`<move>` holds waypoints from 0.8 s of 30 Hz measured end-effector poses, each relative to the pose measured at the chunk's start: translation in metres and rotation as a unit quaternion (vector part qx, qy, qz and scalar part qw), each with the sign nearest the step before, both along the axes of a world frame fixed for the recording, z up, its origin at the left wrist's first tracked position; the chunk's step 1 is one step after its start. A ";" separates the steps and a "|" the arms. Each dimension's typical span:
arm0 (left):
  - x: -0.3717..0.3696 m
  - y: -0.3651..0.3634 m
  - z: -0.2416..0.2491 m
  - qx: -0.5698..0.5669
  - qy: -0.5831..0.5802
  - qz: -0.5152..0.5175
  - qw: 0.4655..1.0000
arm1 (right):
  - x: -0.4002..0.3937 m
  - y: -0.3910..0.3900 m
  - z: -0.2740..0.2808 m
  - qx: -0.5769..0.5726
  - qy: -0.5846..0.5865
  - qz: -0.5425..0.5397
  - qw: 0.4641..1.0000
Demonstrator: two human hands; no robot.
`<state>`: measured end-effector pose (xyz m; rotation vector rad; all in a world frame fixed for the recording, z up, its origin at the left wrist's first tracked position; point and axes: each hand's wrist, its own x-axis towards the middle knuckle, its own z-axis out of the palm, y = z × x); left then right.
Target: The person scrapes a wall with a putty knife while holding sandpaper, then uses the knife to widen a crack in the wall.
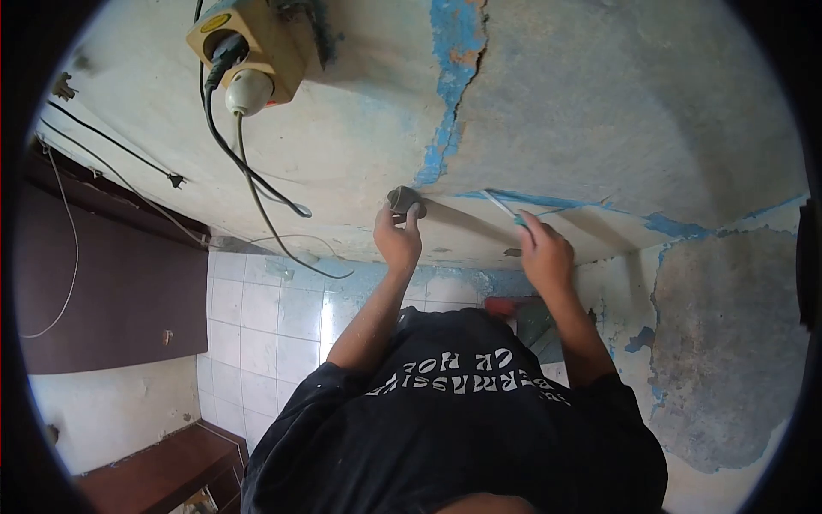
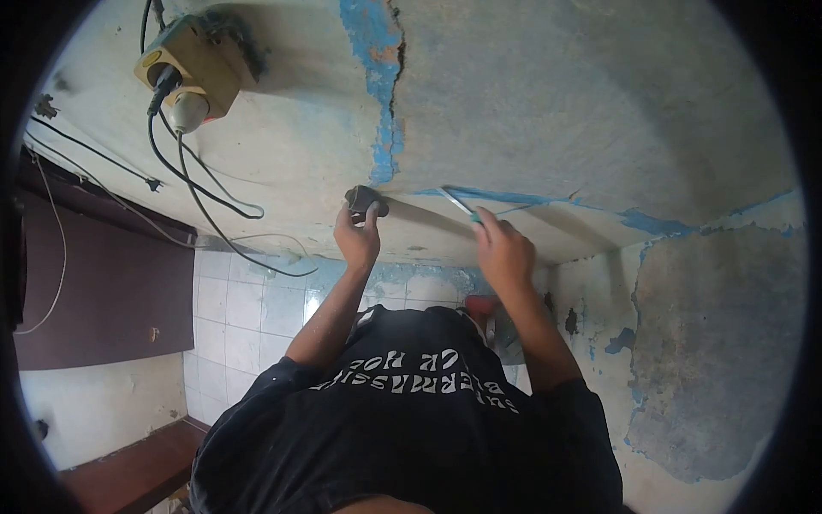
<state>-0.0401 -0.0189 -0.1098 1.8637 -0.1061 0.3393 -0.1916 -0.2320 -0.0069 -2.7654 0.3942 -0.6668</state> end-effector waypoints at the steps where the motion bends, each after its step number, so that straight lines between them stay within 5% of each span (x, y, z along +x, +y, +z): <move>1: 0.000 0.002 0.001 0.013 0.007 -0.005 1.000 | -0.006 -0.004 0.008 0.001 -0.013 0.003 1.000; 24: 0.001 -0.002 0.003 -0.023 0.010 -0.011 1.000 | -0.004 0.007 0.004 0.022 -0.020 -0.023 0.999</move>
